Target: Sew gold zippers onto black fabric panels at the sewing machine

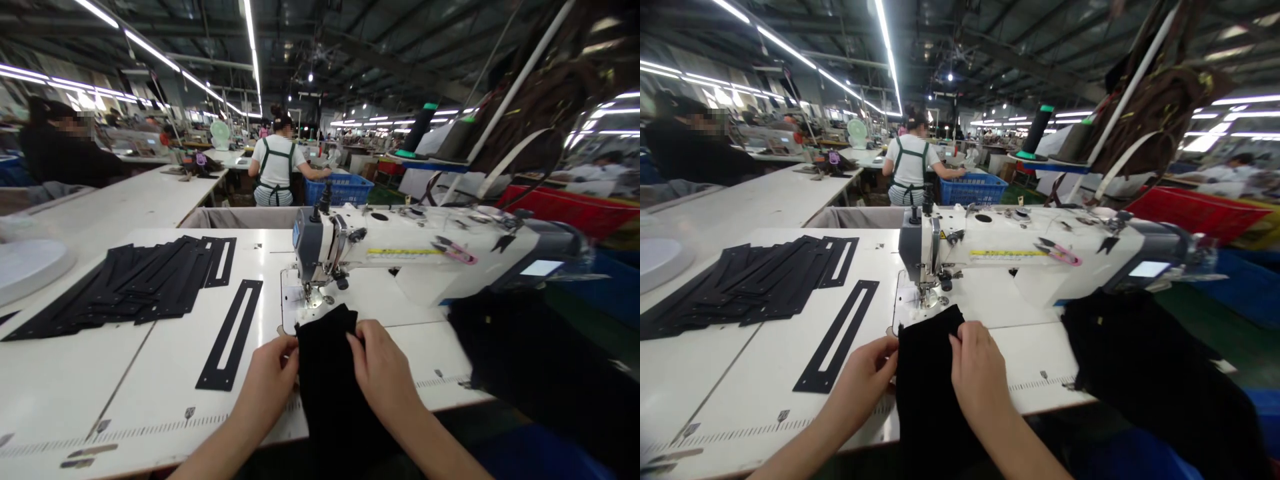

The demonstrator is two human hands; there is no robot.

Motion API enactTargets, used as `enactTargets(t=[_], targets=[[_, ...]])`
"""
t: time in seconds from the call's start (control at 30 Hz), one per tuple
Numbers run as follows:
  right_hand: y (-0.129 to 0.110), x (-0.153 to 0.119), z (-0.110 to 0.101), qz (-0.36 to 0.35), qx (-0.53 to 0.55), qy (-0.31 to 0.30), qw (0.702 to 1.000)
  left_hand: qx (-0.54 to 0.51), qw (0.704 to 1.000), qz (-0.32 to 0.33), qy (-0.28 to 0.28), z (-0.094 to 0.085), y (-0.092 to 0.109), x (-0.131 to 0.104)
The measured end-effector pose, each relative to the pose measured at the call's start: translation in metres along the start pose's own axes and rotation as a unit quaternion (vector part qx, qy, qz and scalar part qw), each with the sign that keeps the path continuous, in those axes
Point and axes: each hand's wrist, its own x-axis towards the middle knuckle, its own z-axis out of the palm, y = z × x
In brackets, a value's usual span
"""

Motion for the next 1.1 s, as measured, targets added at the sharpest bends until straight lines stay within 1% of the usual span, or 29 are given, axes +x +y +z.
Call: enactTargets(t=[0.03,0.1,0.2,0.27,0.33,0.4,0.47,0.5,0.57,0.6,0.67,0.7,0.73,0.77,0.8,0.83,0.87,0.9,0.93,0.97,1.0,1.03,1.1], targets=[[0.004,0.001,-0.003,0.014,0.019,0.013,1.0,0.005,1.0,0.003,-0.002,-0.002,-0.003,0.002],[0.015,0.006,-0.002,0.035,0.047,0.004,0.998,-0.003,1.0,-0.01,-0.019,-0.006,-0.008,0.006],[0.031,0.013,0.014,0.022,0.08,-0.034,0.996,-0.024,0.997,-0.054,-0.05,-0.01,-0.015,0.015],[0.036,0.015,0.029,0.022,0.115,-0.038,0.992,-0.022,0.996,-0.07,-0.054,-0.012,-0.019,0.021],[0.036,0.017,0.04,0.044,0.167,-0.025,0.985,-0.02,0.996,-0.068,-0.054,-0.012,-0.02,0.028],[0.034,0.019,0.042,0.085,0.233,-0.017,0.969,-0.047,0.996,-0.04,-0.063,-0.011,-0.015,0.033],[0.032,0.021,0.03,0.138,0.308,-0.021,0.941,-0.102,0.991,0.003,-0.088,-0.006,-0.002,0.032],[0.031,0.022,0.017,0.162,0.35,-0.026,0.922,-0.135,0.985,0.024,-0.106,-0.002,0.008,0.029],[0.031,0.024,-0.017,0.191,0.425,-0.023,0.884,-0.19,0.968,0.05,-0.154,0.007,0.032,0.019],[0.032,0.026,-0.036,0.193,0.442,-0.005,0.876,-0.212,0.96,0.054,-0.174,0.011,0.043,0.014],[0.033,0.03,-0.068,0.188,0.441,0.047,0.876,-0.221,0.951,0.054,-0.208,0.014,0.061,0.007],[0.034,0.033,-0.077,0.182,0.428,0.067,0.883,-0.214,0.952,0.051,-0.215,0.012,0.065,0.007],[0.035,0.035,-0.079,0.177,0.411,0.077,0.891,-0.198,0.957,0.045,-0.207,0.009,0.064,0.008],[0.036,0.037,-0.075,0.173,0.394,0.071,0.9,-0.167,0.967,0.036,-0.19,0.004,0.059,0.01],[0.037,0.037,-0.064,0.167,0.38,0.054,0.908,-0.121,0.978,0.026,-0.166,-0.002,0.05,0.013],[0.038,0.036,-0.047,0.161,0.366,0.028,0.916,-0.057,0.989,0.021,-0.136,-0.009,0.04,0.016],[0.039,0.035,-0.028,0.151,0.355,-0.005,0.923,0.022,0.995,0.029,-0.097,-0.016,0.028,0.017],[0.04,0.033,-0.008,0.141,0.341,-0.027,0.929,0.108,0.991,0.059,-0.054,-0.023,0.017,0.018],[0.041,0.03,0.011,0.136,0.327,-0.044,0.934,0.194,0.976,0.101,-0.019,-0.029,0.007,0.017],[0.042,0.028,0.026,0.133,0.316,-0.055,0.938,0.272,0.951,0.146,0.001,-0.033,0.0,0.014],[0.042,0.026,0.038,0.133,0.308,-0.059,0.94,0.337,0.923,0.186,0.001,-0.035,-0.004,0.012],[0.042,0.025,0.046,0.135,0.305,-0.06,0.941,0.389,0.895,0.216,-0.017,-0.036,-0.007,0.009],[0.042,0.024,0.049,0.141,0.305,-0.057,0.94,0.456,0.853,0.24,-0.077,-0.034,-0.008,0.005]])
